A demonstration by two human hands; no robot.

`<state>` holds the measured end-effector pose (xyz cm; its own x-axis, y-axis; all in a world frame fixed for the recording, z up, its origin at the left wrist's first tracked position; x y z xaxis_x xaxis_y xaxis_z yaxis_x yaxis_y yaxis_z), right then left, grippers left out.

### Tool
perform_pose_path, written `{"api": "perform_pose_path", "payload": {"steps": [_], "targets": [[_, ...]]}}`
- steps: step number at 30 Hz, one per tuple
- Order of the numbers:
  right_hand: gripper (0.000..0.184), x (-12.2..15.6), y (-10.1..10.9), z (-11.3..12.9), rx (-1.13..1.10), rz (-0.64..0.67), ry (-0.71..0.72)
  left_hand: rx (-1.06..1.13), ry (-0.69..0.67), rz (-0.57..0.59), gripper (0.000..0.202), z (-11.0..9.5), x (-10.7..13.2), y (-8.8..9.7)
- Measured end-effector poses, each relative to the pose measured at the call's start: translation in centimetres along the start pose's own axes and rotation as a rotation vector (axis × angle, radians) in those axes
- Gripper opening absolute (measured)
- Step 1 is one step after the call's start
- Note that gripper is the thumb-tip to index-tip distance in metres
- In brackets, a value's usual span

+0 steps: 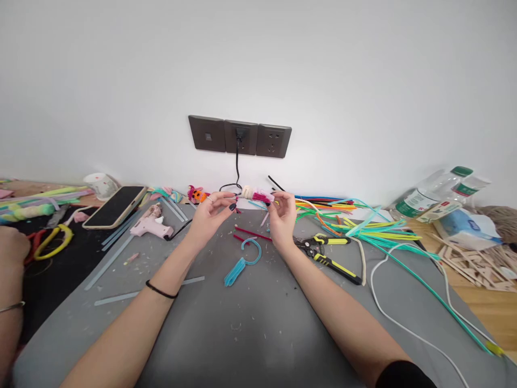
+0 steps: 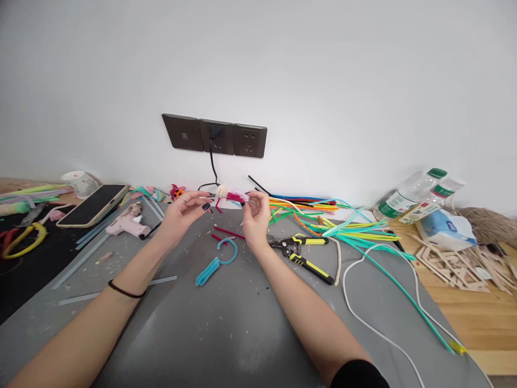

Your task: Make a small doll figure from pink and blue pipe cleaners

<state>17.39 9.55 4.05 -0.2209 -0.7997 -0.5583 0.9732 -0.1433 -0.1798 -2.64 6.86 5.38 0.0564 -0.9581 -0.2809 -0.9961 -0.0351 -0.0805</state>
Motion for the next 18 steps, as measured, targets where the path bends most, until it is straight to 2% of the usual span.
{"api": "perform_pose_path", "payload": {"steps": [5,14,18], "targets": [[0.023,-0.01,-0.02,0.07,-0.001,0.01,-0.002,0.066,-0.004,0.017,0.049,0.47,-0.14,-0.04],[0.025,-0.02,-0.04,0.07,0.008,0.006,-0.001,0.074,-0.013,0.035,0.043,0.36,-0.27,-0.01],[0.025,-0.05,-0.02,0.05,0.021,0.011,0.0,0.082,-0.016,0.021,0.052,0.47,-0.27,0.1]]}}
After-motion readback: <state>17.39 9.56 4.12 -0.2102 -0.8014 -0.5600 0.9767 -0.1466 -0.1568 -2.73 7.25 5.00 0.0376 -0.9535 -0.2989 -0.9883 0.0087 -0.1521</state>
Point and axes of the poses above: each hand's wrist, its own x-axis away from the middle knuckle, its own y-axis out of the back of the hand, z = x × y, the point moved 5 cm from there along -x, towards the middle knuckle, and after that the axes turned 8 degrees about x, right-handed, at the moved point
